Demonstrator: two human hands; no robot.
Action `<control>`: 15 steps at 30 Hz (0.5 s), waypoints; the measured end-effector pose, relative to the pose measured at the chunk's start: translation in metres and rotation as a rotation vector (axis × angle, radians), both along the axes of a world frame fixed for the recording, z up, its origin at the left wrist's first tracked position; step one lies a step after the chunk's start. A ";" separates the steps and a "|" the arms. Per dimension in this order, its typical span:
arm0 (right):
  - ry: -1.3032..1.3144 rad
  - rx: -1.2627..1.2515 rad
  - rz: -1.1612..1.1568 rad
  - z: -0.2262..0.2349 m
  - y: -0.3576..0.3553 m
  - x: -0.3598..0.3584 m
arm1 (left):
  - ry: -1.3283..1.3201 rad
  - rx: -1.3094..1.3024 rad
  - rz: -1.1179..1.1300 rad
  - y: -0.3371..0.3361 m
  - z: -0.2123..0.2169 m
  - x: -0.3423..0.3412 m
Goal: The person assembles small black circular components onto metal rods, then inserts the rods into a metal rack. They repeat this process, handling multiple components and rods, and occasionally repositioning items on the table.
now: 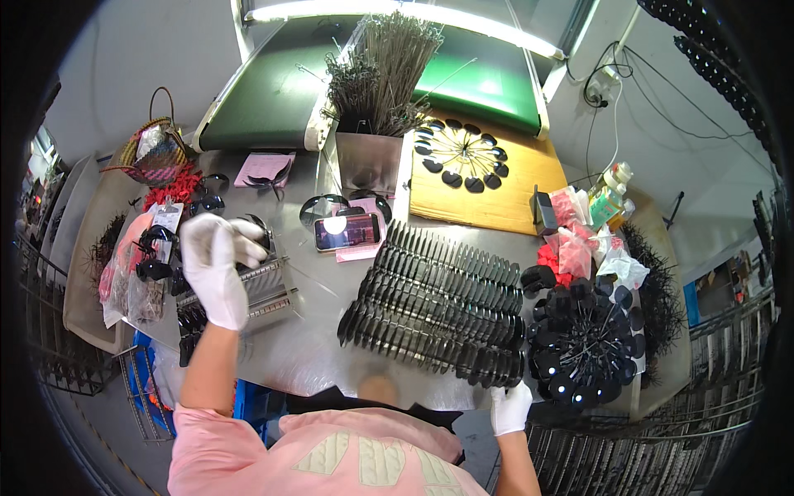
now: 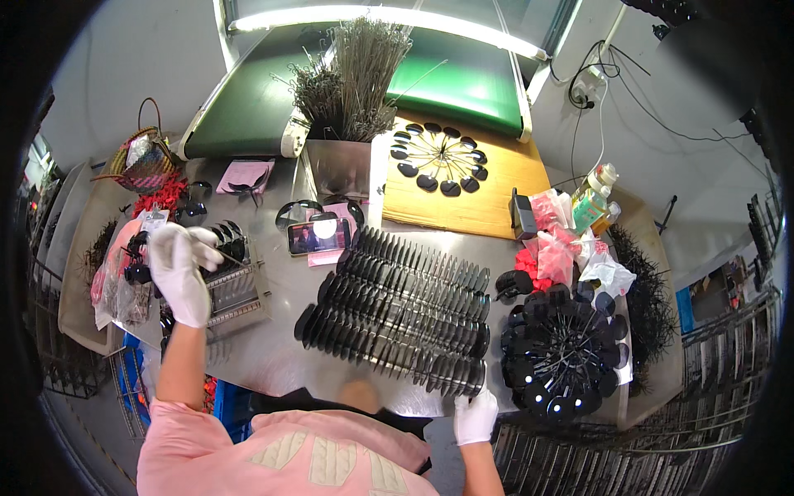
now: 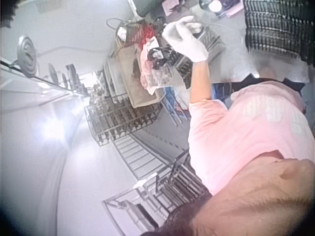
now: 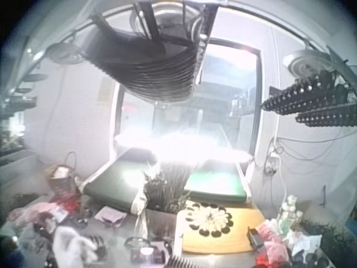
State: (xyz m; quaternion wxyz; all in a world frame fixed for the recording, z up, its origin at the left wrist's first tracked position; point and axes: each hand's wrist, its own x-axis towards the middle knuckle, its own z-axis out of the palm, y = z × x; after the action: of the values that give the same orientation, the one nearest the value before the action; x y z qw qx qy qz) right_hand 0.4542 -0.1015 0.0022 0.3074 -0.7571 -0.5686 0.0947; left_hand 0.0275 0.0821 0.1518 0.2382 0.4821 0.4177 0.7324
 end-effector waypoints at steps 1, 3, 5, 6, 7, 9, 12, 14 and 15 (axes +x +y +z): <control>0.026 0.017 0.006 0.005 0.002 -0.001 | -0.030 -0.056 -0.011 -0.004 -0.015 0.007; 0.027 -0.037 -0.023 0.011 0.003 -0.003 | -0.085 -0.203 -0.121 -0.019 -0.049 0.029; 0.034 -0.037 -0.027 0.016 0.003 -0.005 | 0.500 -0.049 -0.123 -0.023 -0.078 0.047; 0.038 -0.019 -0.023 0.018 0.001 -0.004 | 0.465 -0.167 -0.130 -0.019 -0.089 0.047; 0.056 -0.005 -0.027 0.020 0.000 -0.004 | 0.441 -0.137 -0.170 -0.015 -0.098 0.044; 0.106 -0.042 -0.076 0.025 -0.004 -0.002 | -0.069 -0.455 -0.128 0.014 -0.105 0.014; 0.103 -0.004 -0.071 0.029 -0.010 0.003 | -0.283 -0.410 -0.051 0.047 -0.111 -0.033; 0.084 -0.017 -0.085 0.028 -0.011 0.006 | -0.316 -0.445 -0.012 0.058 -0.119 -0.042; 0.091 0.001 -0.072 0.027 -0.012 0.007 | -0.286 -0.502 -0.043 0.060 -0.123 -0.042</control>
State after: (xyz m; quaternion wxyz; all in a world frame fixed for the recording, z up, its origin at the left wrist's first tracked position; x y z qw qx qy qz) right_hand 0.4612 -0.1130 0.0288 0.3366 -0.7719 -0.5263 0.1178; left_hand -0.0142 0.1417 0.0284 0.4223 0.3087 0.5378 0.6612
